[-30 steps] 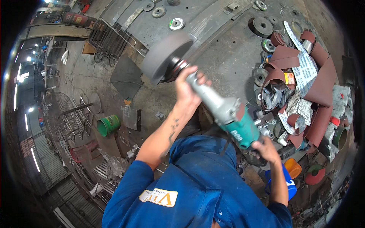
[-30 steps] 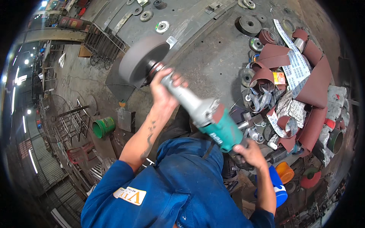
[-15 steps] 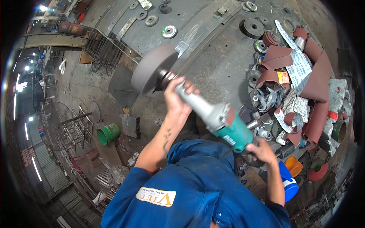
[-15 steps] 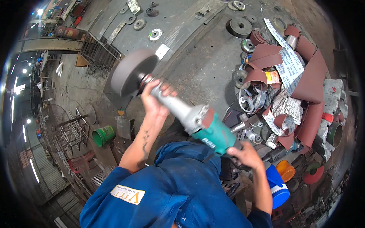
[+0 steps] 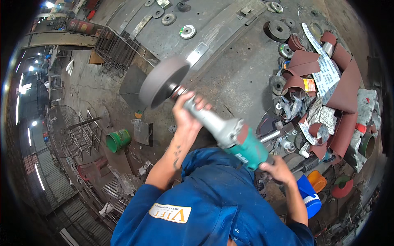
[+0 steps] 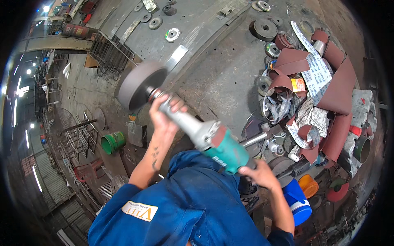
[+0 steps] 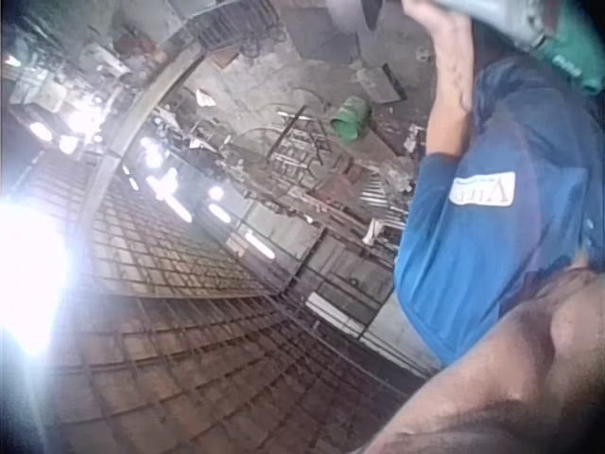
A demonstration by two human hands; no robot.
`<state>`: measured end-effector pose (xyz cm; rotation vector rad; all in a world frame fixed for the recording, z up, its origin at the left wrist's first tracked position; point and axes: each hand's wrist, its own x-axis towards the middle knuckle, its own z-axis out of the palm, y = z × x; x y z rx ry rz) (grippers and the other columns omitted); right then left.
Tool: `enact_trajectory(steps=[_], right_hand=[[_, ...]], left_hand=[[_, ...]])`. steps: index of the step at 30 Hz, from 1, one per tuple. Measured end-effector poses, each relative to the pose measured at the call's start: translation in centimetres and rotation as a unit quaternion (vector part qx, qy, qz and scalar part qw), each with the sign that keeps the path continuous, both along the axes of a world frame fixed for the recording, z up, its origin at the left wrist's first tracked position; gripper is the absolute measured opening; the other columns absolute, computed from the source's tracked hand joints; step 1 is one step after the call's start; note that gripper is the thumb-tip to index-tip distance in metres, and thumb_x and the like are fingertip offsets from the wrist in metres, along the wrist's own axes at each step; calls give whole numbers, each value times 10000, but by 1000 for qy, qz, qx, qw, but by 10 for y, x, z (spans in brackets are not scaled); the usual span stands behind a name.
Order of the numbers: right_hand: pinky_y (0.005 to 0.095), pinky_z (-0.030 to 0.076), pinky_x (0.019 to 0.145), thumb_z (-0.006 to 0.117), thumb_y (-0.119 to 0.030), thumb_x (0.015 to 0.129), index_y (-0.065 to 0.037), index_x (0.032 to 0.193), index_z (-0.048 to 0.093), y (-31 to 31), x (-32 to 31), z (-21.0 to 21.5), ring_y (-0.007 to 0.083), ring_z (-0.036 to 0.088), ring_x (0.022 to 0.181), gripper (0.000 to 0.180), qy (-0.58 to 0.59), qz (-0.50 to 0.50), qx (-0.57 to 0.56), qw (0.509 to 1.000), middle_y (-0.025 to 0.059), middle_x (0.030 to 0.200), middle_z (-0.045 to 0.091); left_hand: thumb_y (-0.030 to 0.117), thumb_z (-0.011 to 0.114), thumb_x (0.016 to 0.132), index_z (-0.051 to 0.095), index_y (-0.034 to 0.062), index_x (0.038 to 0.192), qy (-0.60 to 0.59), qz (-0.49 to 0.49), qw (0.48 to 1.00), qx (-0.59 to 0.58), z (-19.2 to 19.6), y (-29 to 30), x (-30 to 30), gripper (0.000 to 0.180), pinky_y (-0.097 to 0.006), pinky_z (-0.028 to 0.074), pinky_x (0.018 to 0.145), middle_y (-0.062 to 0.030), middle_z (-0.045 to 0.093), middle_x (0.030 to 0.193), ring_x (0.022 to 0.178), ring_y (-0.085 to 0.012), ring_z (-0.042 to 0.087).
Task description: The person polishes a curved metal strip with a handheld power polisher.
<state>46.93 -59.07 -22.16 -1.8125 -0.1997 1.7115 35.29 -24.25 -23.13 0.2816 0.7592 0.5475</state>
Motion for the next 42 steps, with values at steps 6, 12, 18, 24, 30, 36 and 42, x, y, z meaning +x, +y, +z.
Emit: enact_trajectory(steps=[6,12,18,24,30,36,42], right_hand=[[261,434,458,787,-555,784,22,913,657,7,-30,-6,104,546,499,605,103,23,2,994,33,622,607],[256,422,417,759,-554,809,41,958,652,4,38,7,93,534,437,623,-10,-42,8,999,51,628,643],[237,401,386,674,-670,827,52,912,613,-6,93,-7,95,516,411,730,-12,-92,71,993,44,572,578],[256,489,446,750,-651,769,60,1022,631,-1,28,4,107,585,507,763,-15,-38,3,999,61,695,619],[262,447,442,784,-594,772,-7,838,667,9,-32,-4,102,554,476,602,82,47,6,996,18,588,590],[298,457,431,726,-736,714,-8,903,728,65,-12,4,154,601,464,753,-2,202,9,979,78,598,645],[358,473,456,657,-814,708,4,654,687,122,-44,2,182,614,474,821,-144,235,20,961,88,547,614]], left_hand=[[188,632,806,570,85,894,51,39,998,-24,9,0,-53,149,-344,428,625,10,448,657,560,-122,450],[170,650,803,513,103,856,20,-1,1000,-19,4,3,53,162,-390,452,629,-17,473,663,554,-149,476],[159,671,795,504,109,906,-18,-30,999,-9,-2,9,132,207,-411,473,634,-18,498,668,552,-147,491],[171,661,797,513,120,857,23,-5,1000,-19,2,2,45,168,-399,468,635,-9,486,672,549,-140,487],[197,626,817,533,105,863,71,48,996,-27,13,-7,-74,139,-355,429,652,6,452,683,581,-133,459],[196,631,823,558,98,861,29,139,989,-45,3,-17,-164,127,-351,447,768,8,475,710,647,-146,491],[208,625,841,551,103,821,16,141,987,-79,-32,43,-203,131,-360,453,806,11,511,697,645,-148,511]])
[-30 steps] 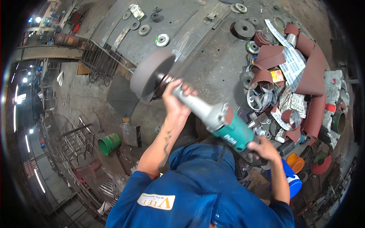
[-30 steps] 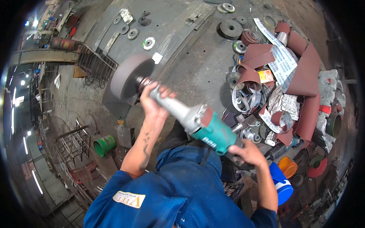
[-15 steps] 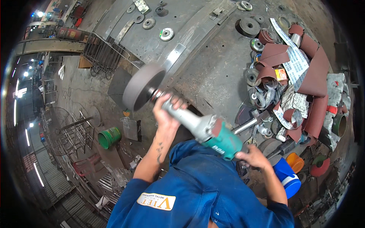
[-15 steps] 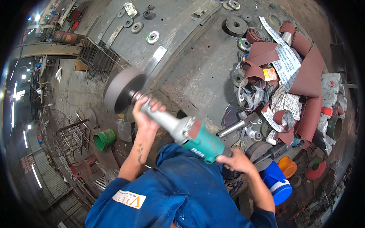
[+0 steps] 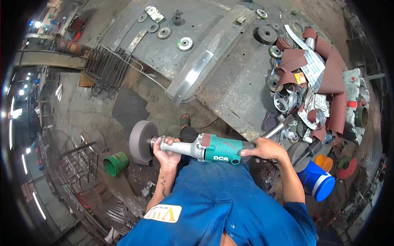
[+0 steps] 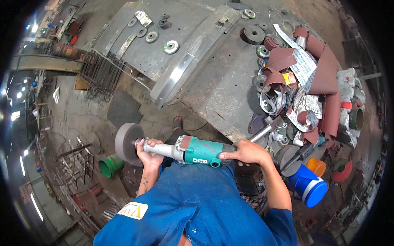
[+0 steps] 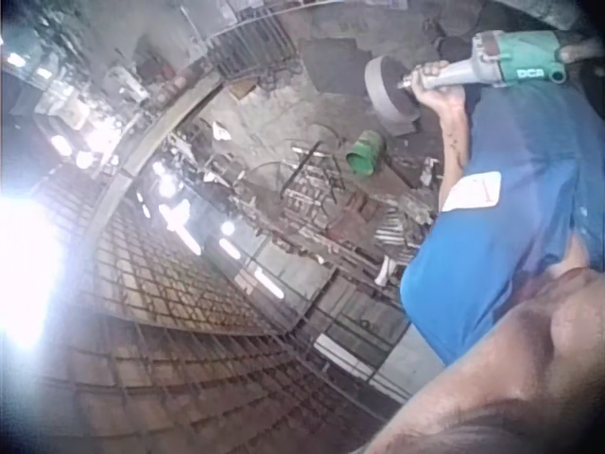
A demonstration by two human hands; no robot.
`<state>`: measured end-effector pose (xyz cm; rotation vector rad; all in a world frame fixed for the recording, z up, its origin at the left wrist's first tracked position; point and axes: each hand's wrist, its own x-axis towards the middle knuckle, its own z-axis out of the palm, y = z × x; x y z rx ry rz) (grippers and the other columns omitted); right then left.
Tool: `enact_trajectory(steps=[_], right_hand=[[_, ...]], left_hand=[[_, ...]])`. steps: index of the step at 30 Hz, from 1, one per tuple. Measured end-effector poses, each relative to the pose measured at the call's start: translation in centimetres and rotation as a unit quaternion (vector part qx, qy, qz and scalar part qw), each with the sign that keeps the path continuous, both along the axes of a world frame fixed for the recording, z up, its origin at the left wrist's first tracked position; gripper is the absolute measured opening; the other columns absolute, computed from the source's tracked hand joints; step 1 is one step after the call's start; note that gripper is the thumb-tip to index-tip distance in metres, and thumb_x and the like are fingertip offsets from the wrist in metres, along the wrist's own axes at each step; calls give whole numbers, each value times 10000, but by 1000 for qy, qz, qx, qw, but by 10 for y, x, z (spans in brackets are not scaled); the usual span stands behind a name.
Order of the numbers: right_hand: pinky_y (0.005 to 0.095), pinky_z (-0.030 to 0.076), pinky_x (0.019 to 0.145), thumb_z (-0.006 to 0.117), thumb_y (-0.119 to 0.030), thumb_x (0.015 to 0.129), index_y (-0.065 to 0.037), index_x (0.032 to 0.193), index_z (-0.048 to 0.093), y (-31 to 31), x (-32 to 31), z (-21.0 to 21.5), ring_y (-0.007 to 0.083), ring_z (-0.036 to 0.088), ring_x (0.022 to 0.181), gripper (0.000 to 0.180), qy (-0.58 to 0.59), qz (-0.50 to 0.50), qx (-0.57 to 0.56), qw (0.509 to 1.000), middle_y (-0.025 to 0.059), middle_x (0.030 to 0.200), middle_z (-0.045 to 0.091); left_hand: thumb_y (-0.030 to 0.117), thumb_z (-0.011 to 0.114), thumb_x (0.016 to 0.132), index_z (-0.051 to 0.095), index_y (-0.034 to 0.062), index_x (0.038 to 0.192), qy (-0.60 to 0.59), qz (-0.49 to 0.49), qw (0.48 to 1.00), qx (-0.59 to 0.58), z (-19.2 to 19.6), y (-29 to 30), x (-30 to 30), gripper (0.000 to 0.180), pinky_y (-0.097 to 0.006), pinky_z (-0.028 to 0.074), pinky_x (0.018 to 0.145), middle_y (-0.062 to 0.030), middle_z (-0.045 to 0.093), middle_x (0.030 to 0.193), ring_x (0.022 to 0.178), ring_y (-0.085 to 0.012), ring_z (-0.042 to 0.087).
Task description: The person polishes a curved metal strip with a handheld power polisher.
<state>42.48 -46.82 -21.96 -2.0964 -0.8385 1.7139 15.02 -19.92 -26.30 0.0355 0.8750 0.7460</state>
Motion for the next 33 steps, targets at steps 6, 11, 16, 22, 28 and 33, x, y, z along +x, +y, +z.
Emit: enact_trajectory(steps=[6,11,16,22,28,33], right_hand=[[345,488,459,613,-842,723,8,555,628,80,-92,7,190,606,453,866,-32,-59,-89,994,85,513,589],[329,476,437,688,-758,743,-2,617,636,149,-217,34,173,599,451,768,67,-164,-155,972,80,550,613],[297,462,419,821,-417,792,33,787,658,192,-296,58,146,579,446,479,15,-191,-158,969,71,587,623],[296,466,486,744,-184,827,30,940,658,208,-348,47,130,579,481,257,122,-360,-133,915,47,645,644],[318,491,467,706,-19,804,37,824,630,215,-372,-4,155,582,509,96,157,-580,-77,796,100,657,634],[334,482,461,679,-40,797,19,792,643,193,-388,-79,193,585,499,70,159,-624,-64,763,102,642,628]], left_hand=[[224,641,833,504,124,753,30,-56,993,-98,-65,104,-45,188,-389,476,751,5,518,674,619,-163,529],[231,672,817,524,107,817,39,-149,968,-197,-142,186,-105,193,-403,502,699,-27,559,645,623,-196,570],[267,670,846,509,63,1037,122,-313,916,-220,-192,204,-107,322,-471,528,800,-158,602,859,786,-333,616],[277,598,898,541,-4,1187,101,-500,848,-141,-191,214,-103,407,-505,496,957,-179,618,1161,1049,-361,622],[191,665,875,586,1,1144,150,-496,832,197,-153,288,-100,339,-331,550,677,-124,697,990,784,-217,684],[203,706,881,607,15,1153,253,-452,680,519,-154,395,-81,345,-252,505,652,-55,694,948,795,-126,647]])
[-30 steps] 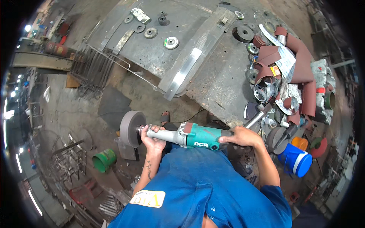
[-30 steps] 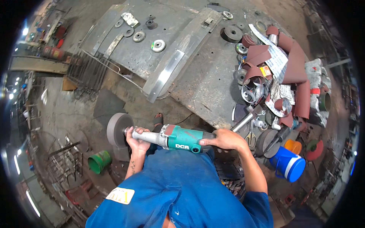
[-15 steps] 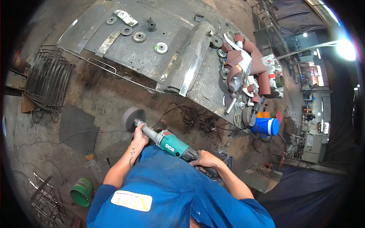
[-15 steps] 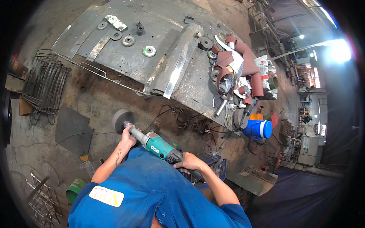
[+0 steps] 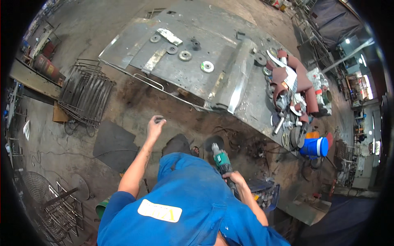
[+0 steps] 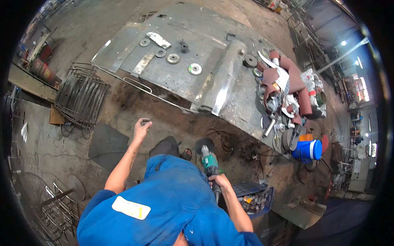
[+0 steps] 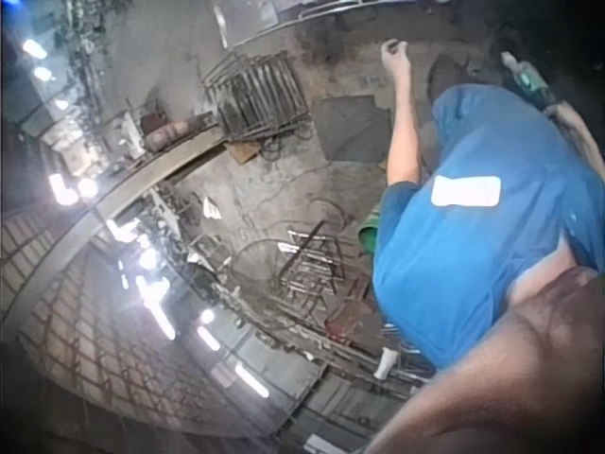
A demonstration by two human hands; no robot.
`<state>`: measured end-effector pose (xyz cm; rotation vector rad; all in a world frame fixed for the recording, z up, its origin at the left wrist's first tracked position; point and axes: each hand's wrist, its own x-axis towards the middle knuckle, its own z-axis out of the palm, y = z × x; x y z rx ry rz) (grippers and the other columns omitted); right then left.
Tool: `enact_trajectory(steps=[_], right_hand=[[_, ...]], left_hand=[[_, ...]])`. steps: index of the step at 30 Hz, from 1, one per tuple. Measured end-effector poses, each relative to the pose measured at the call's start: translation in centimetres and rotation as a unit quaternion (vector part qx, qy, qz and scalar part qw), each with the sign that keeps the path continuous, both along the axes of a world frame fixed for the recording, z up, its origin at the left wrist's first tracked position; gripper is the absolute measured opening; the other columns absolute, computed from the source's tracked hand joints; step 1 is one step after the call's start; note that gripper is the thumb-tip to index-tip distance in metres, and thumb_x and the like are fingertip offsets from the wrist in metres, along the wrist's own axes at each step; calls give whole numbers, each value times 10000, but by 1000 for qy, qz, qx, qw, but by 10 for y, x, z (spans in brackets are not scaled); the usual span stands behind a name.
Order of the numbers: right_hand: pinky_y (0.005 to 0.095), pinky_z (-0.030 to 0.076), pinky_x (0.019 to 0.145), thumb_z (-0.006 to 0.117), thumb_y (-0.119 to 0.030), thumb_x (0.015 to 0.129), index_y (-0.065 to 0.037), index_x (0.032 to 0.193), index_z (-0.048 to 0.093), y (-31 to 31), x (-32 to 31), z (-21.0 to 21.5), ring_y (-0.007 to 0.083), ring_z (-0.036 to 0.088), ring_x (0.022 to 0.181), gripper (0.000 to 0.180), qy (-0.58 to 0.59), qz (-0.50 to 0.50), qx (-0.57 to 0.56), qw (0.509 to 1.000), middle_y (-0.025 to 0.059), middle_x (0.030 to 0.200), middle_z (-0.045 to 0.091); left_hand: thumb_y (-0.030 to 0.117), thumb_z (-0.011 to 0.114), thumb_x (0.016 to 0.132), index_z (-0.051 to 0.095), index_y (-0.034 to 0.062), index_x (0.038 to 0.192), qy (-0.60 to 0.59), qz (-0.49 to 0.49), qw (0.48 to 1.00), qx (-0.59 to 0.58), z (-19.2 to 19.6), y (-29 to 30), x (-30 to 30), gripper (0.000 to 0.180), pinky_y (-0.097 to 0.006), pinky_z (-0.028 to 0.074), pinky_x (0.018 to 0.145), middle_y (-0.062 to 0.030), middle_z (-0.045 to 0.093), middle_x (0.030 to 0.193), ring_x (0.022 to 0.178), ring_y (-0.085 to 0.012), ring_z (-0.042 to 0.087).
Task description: The person polishes a curved metal strip with a handheld power polisher.
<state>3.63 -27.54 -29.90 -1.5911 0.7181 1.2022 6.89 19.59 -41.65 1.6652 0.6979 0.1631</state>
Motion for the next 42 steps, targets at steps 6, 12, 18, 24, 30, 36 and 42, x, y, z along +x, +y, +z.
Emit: enact_trajectory(steps=[6,12,18,24,30,36,42], right_hand=[[349,479,491,671,-85,783,18,784,662,21,-30,-1,225,596,509,104,41,-118,-49,991,101,643,634],[365,465,514,667,-103,774,57,805,680,39,-38,3,241,616,541,163,-93,-4,-152,984,108,686,663],[368,459,524,669,-119,769,84,813,681,105,8,-26,232,615,551,208,-209,123,-137,961,111,701,670],[371,453,534,670,-136,764,111,821,683,115,15,-43,224,614,562,253,-311,215,-122,918,114,716,678],[372,456,541,693,-170,761,128,784,683,145,-24,4,190,607,584,299,-126,-107,-211,963,113,700,673],[345,476,532,744,-160,729,138,803,698,142,-2,10,202,629,570,310,-79,-188,-157,966,137,722,682],[314,475,474,708,-103,756,106,812,693,136,23,34,185,616,500,216,16,-292,-157,943,130,675,659]], left_hand=[[473,699,851,454,17,1416,-31,177,928,-327,-2,151,76,767,-445,472,959,-206,618,1269,1082,-300,617],[594,672,828,121,42,1568,-89,282,882,-366,-18,302,164,1075,-530,282,1143,-274,282,1562,1351,-413,408],[597,642,850,281,28,1521,-107,356,840,-395,-24,383,218,951,-563,228,1158,-267,322,1532,1383,-434,349],[361,732,843,627,-11,1075,-109,513,828,-197,-67,416,207,451,-422,514,583,-102,654,900,706,-259,617],[676,455,961,265,155,631,-100,464,853,-216,18,414,181,645,-340,232,377,-7,293,513,417,-183,267],[726,246,973,210,159,624,-122,406,851,-309,98,433,150,666,-324,191,360,-40,234,491,393,-180,243],[745,262,958,188,167,571,-133,357,889,-254,178,429,141,700,-302,153,375,-19,184,485,402,-159,182]])
